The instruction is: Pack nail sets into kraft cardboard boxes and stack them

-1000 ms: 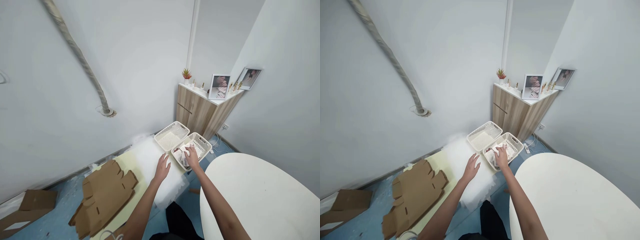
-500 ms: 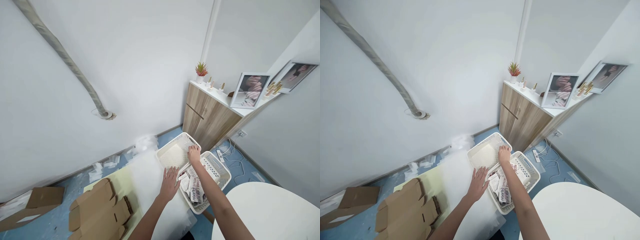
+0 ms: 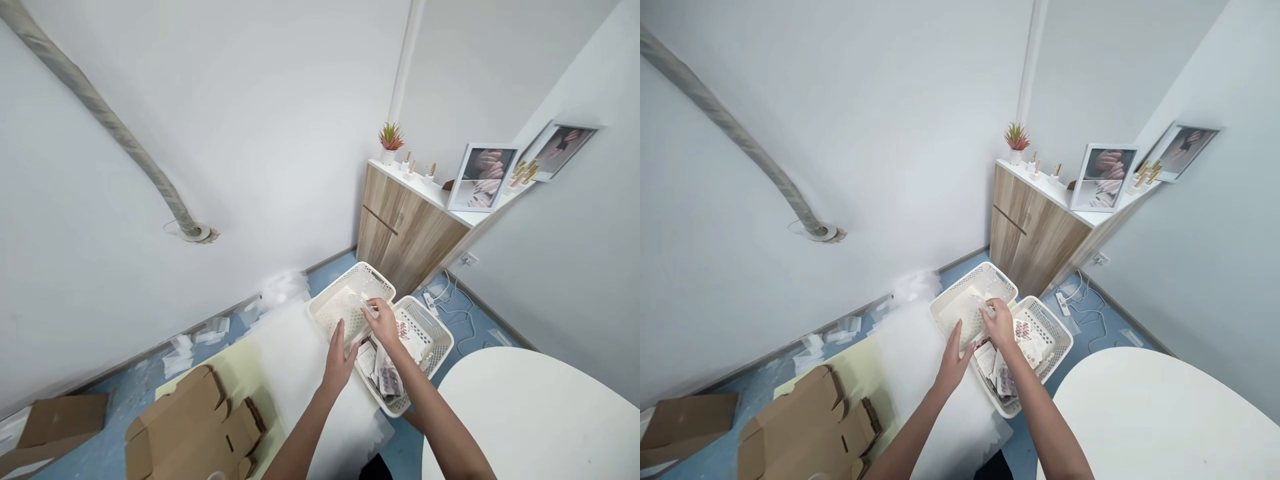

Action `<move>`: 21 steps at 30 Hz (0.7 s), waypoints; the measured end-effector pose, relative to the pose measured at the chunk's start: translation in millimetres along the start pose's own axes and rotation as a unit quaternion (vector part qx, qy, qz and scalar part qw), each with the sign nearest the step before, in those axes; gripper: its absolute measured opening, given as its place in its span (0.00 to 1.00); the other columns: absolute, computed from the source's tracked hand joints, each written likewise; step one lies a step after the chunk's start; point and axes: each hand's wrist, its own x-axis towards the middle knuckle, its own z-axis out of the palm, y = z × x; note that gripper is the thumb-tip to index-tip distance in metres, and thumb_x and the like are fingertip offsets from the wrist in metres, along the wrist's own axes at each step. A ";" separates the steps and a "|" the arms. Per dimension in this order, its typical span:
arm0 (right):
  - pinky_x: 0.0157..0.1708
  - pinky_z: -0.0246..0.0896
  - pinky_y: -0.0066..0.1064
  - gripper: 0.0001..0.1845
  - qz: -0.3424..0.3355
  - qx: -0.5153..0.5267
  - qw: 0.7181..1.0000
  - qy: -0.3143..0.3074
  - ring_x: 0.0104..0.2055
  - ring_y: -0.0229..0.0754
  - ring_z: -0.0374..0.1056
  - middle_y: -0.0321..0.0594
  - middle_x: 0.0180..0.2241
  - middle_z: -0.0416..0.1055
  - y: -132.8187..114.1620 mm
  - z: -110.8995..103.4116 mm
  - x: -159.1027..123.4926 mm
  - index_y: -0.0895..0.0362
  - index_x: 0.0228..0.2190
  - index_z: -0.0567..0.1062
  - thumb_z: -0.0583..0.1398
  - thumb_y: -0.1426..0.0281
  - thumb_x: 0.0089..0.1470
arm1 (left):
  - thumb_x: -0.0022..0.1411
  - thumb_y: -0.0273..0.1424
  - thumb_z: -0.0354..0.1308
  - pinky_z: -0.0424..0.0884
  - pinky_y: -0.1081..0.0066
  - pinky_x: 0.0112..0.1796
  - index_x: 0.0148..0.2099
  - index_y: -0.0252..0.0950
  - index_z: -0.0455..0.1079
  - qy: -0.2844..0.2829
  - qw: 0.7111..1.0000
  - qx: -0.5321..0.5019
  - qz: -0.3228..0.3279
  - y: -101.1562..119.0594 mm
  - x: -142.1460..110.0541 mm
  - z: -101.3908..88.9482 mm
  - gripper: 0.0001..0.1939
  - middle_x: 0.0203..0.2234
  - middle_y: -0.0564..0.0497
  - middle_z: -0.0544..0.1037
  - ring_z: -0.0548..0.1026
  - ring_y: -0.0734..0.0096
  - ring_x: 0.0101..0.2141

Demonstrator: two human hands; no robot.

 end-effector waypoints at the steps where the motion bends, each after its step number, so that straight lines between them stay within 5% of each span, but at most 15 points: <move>1: 0.45 0.64 0.38 0.11 0.009 0.045 0.999 0.006 0.42 0.47 0.69 0.43 0.39 0.75 -9.2 -1.6 -12.1 0.54 0.36 0.73 0.57 0.61 0.58 | 0.67 0.43 0.50 0.52 0.51 0.64 0.72 0.44 0.39 0.008 0.998 -0.065 -0.026 6.7 1.4 -1.2 0.37 0.70 0.43 0.48 0.48 0.55 0.68; 6: 0.44 0.67 0.38 0.11 0.027 0.130 0.991 0.013 0.42 0.47 0.72 0.42 0.40 0.77 -56.1 -6.0 -78.4 0.52 0.38 0.75 0.59 0.60 0.57 | 0.60 0.44 0.61 0.55 0.57 0.63 0.72 0.49 0.35 0.001 0.965 -0.259 -0.042 40.6 -11.0 -10.5 0.48 0.70 0.45 0.45 0.51 0.56 0.67; 11: 0.50 0.65 0.42 0.15 -0.014 0.095 0.995 0.009 0.48 0.48 0.71 0.43 0.45 0.76 -86.4 -17.8 -136.2 0.51 0.46 0.75 0.59 0.64 0.57 | 0.59 0.44 0.63 0.66 0.63 0.57 0.69 0.46 0.48 -0.030 0.927 -0.361 -0.096 60.3 -48.2 -24.1 0.41 0.61 0.43 0.64 0.66 0.59 0.59; 16: 0.58 0.58 0.47 0.22 -0.019 0.114 0.993 -0.016 0.57 0.50 0.65 0.42 0.52 0.73 -105.5 -51.7 -184.0 0.47 0.51 0.75 0.64 0.61 0.54 | 0.62 0.49 0.57 0.76 0.70 0.38 0.59 0.37 0.66 -0.178 0.820 -0.495 -0.226 74.7 -75.7 -36.3 0.29 0.47 0.43 0.78 0.79 0.65 0.41; 21: 0.60 0.56 0.48 0.29 0.045 0.148 0.988 0.018 0.59 0.52 0.64 0.43 0.56 0.70 -111.9 -85.7 -229.0 0.47 0.54 0.73 0.67 0.56 0.50 | 0.64 0.52 0.52 0.76 0.70 0.34 0.56 0.34 0.68 -0.310 0.739 -0.517 -0.301 98.3 -101.0 -27.5 0.29 0.40 0.44 0.80 0.80 0.66 0.34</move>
